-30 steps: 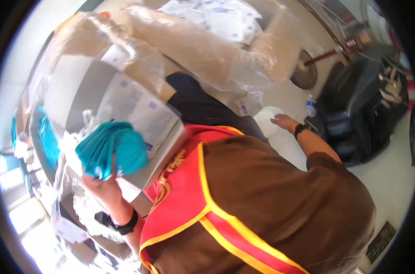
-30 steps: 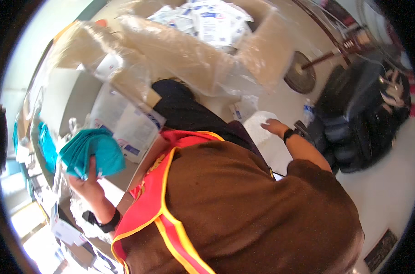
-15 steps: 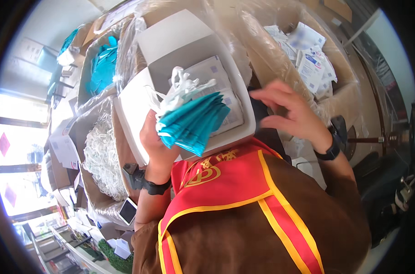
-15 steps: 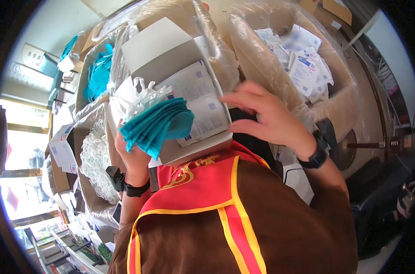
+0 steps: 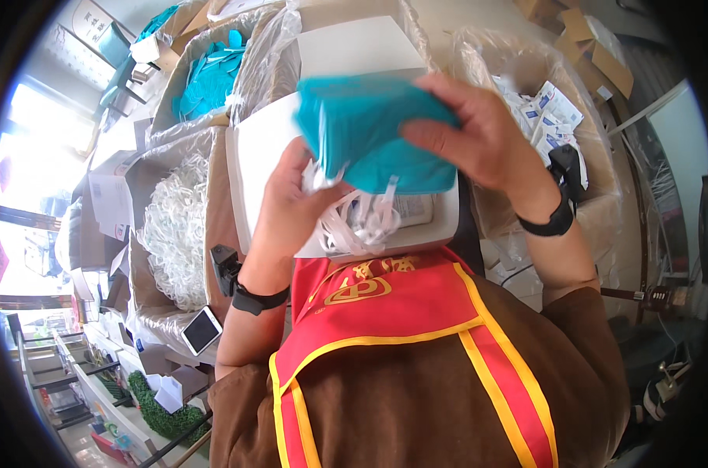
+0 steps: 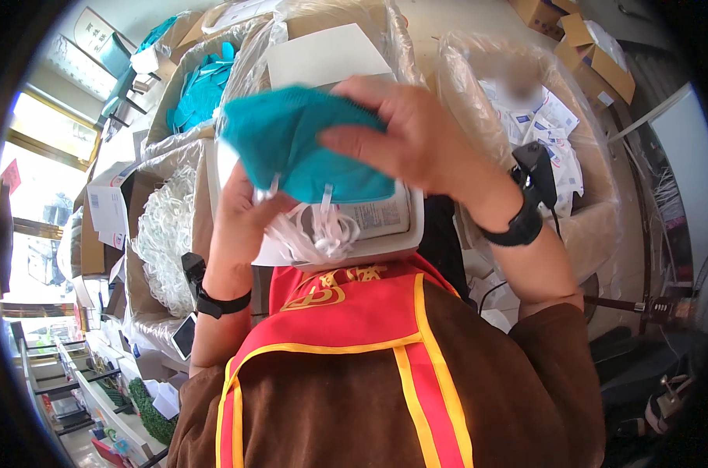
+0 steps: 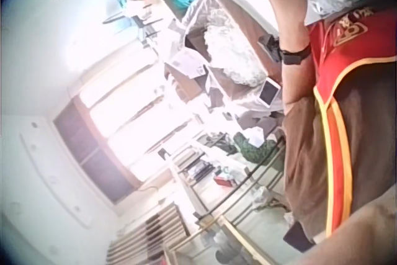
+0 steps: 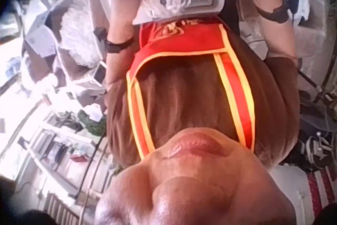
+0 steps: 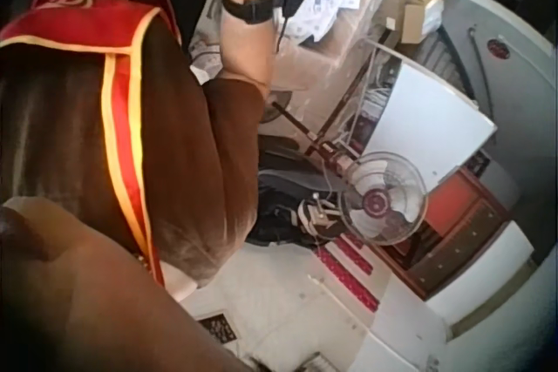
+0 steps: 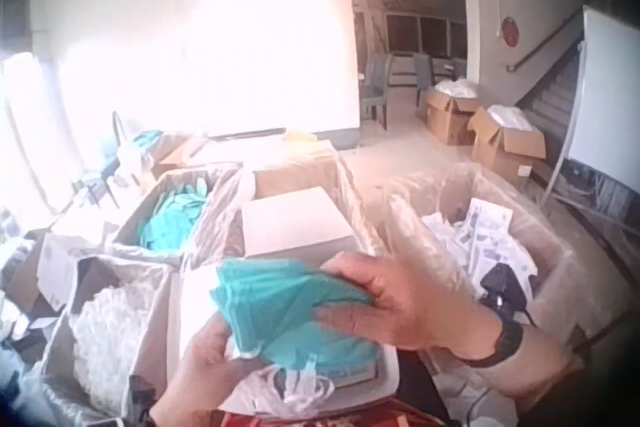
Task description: The recorder is seen organizing and packing several green face masks into small boxes and larger shipping containers.
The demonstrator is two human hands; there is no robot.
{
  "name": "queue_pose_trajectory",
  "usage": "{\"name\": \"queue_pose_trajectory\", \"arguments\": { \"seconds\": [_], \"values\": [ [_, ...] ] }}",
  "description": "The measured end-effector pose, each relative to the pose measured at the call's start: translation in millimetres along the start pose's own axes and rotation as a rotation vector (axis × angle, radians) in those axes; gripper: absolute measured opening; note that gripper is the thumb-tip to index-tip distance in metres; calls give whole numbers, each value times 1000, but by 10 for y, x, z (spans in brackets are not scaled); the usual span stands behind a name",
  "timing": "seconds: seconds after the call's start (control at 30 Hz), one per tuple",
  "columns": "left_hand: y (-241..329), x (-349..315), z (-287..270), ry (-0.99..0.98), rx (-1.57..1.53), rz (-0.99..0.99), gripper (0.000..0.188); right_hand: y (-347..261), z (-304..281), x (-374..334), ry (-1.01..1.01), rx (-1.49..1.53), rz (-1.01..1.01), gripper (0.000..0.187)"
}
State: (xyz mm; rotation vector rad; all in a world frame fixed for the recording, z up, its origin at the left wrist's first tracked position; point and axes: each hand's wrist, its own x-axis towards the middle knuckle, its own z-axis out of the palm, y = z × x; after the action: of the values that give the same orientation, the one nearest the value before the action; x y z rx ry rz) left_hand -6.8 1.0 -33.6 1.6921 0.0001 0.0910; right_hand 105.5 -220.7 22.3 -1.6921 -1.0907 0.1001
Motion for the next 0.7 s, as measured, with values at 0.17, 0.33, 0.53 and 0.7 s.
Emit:
{"name": "queue_pose_trajectory", "arguments": {
  "seconds": [0.17,0.33,0.53,0.7],
  "values": [
    [196,-42,-16,179,589,279,54,248,-190,194,2,414,195,33],
    [544,-117,130,175,984,740,65,423,7,252,-46,837,362,41],
    [554,25,174,130,1226,834,56,344,181,191,-123,994,460,41],
    [626,191,44,-10,1155,934,54,589,193,-90,-119,1195,537,41]
  ]
}}
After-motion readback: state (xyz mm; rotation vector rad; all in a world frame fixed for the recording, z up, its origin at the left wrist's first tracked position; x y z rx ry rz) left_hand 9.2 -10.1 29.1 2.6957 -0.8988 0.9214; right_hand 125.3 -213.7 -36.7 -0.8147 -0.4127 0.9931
